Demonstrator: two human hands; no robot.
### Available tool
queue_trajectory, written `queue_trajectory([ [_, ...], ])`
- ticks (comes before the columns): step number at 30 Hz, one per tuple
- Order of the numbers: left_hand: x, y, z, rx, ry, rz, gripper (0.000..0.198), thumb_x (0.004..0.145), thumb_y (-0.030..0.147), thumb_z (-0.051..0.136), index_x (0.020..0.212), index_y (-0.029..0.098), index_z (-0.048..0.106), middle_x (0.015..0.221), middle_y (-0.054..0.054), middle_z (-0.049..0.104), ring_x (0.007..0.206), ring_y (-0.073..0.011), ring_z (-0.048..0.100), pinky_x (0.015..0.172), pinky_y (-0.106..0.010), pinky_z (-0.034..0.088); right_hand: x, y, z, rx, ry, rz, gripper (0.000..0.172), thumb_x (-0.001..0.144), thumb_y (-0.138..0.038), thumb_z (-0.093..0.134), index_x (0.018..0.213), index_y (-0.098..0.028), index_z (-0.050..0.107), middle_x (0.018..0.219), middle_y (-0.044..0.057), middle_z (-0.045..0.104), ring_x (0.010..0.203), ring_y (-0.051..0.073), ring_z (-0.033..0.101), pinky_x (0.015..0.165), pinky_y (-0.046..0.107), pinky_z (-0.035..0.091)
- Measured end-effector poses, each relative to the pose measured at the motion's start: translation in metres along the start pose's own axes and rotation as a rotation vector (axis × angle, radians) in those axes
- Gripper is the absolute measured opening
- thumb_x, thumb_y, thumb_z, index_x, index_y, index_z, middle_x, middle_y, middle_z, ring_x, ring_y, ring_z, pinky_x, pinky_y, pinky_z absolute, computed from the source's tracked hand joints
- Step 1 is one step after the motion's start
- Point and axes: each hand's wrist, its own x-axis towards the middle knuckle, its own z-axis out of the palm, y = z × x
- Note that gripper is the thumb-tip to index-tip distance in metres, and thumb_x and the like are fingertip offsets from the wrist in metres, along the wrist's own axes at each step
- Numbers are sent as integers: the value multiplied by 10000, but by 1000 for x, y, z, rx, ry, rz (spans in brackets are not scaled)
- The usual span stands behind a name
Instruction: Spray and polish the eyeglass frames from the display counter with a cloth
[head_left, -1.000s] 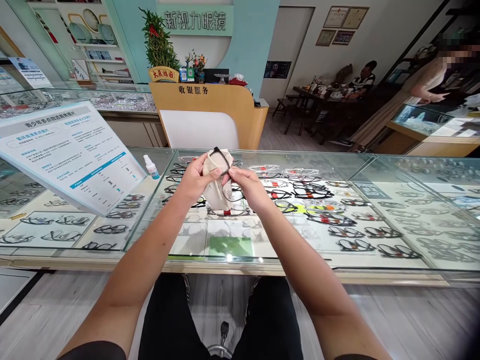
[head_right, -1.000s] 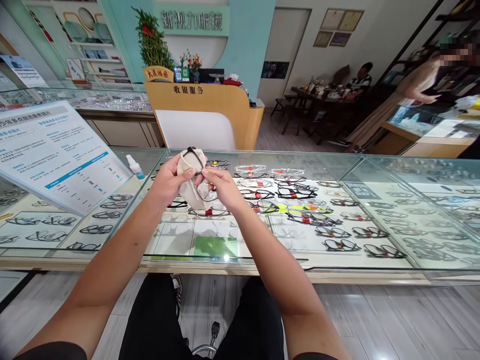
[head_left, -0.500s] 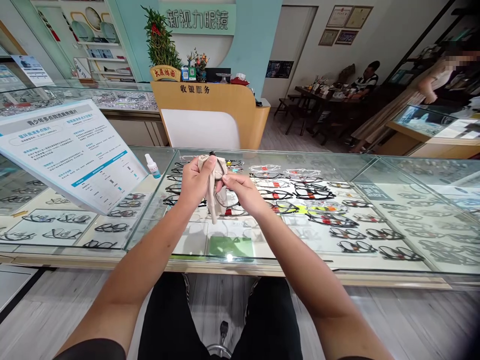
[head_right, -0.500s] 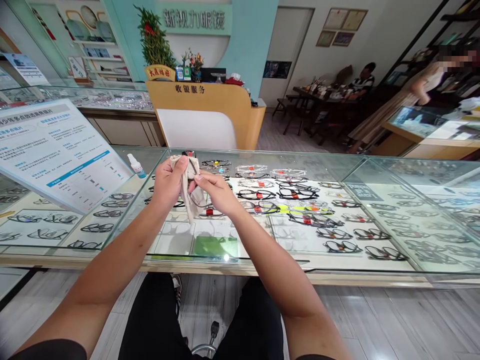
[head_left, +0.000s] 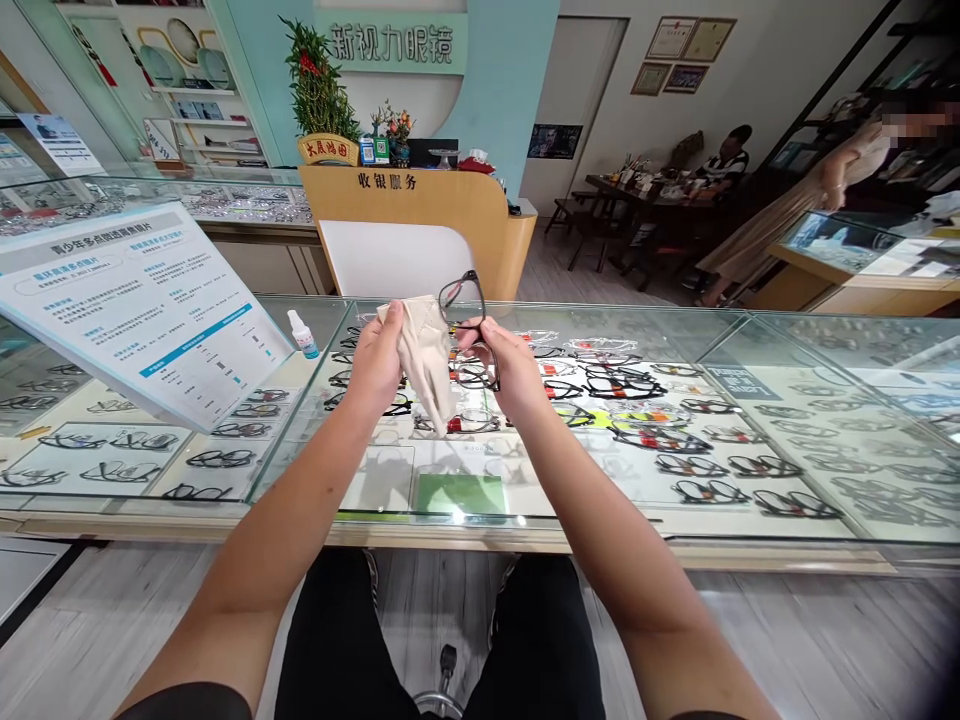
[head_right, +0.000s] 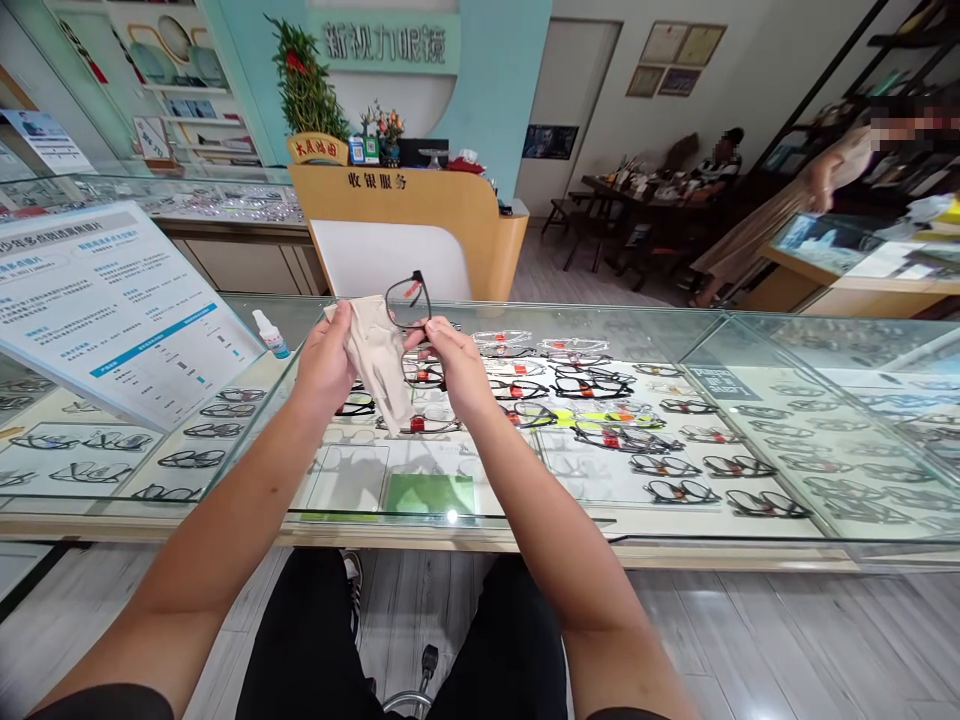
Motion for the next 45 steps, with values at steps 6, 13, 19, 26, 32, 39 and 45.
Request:
queue_trajectory([
  [6,-1,6,0,7,-6,-4,571,790,749,906,902,209,760,729,-26,725,724,-209,732,632,-297,544,1,-6,-3,43,14,-14,466,974,-662,680,784,-239,717,1111,99,736,1165,277,679,864,357,556],
  [13,-3,12,-2,-14,-106,3,407,901,628,867,972,230,818,709,6,590,588,-133,521,587,-288,506,1,-9,-4,65,29,-9,371,988,-569,644,838,-240,732,1114,95,765,1168,269,689,895,357,579],
  [19,-4,4,-1,28,-127,-83,480,823,621,922,996,185,819,850,-41,778,797,-207,740,708,-299,571,0,-11,-4,117,26,-42,361,1001,-541,671,820,-240,755,1123,77,770,1141,244,696,877,327,576],
  [26,-14,-2,3,59,-205,-254,575,766,685,951,952,158,814,875,-63,821,880,-253,784,808,-326,568,0,-5,-3,55,50,-78,460,980,-697,703,892,-257,802,1237,71,767,1222,270,689,1036,376,577],
  [32,-16,-3,0,-13,-328,-351,525,800,658,954,913,163,818,852,-51,789,825,-206,727,764,-300,539,0,2,-4,-5,32,-109,508,978,-744,696,917,-258,830,1303,73,741,1220,278,687,996,382,592],
  [39,-21,-6,4,44,-408,-312,678,720,795,941,863,156,763,755,-28,718,706,-165,648,685,-282,486,-5,5,3,24,-2,-93,484,1004,-737,686,982,-279,841,1220,44,759,1066,228,692,947,344,597],
  [45,-23,-2,8,70,-446,-279,659,661,711,1014,847,157,711,761,-6,695,672,-136,598,657,-271,460,-7,7,9,92,32,-9,504,953,-769,723,968,-274,817,1031,34,749,879,205,647,765,322,571],
])
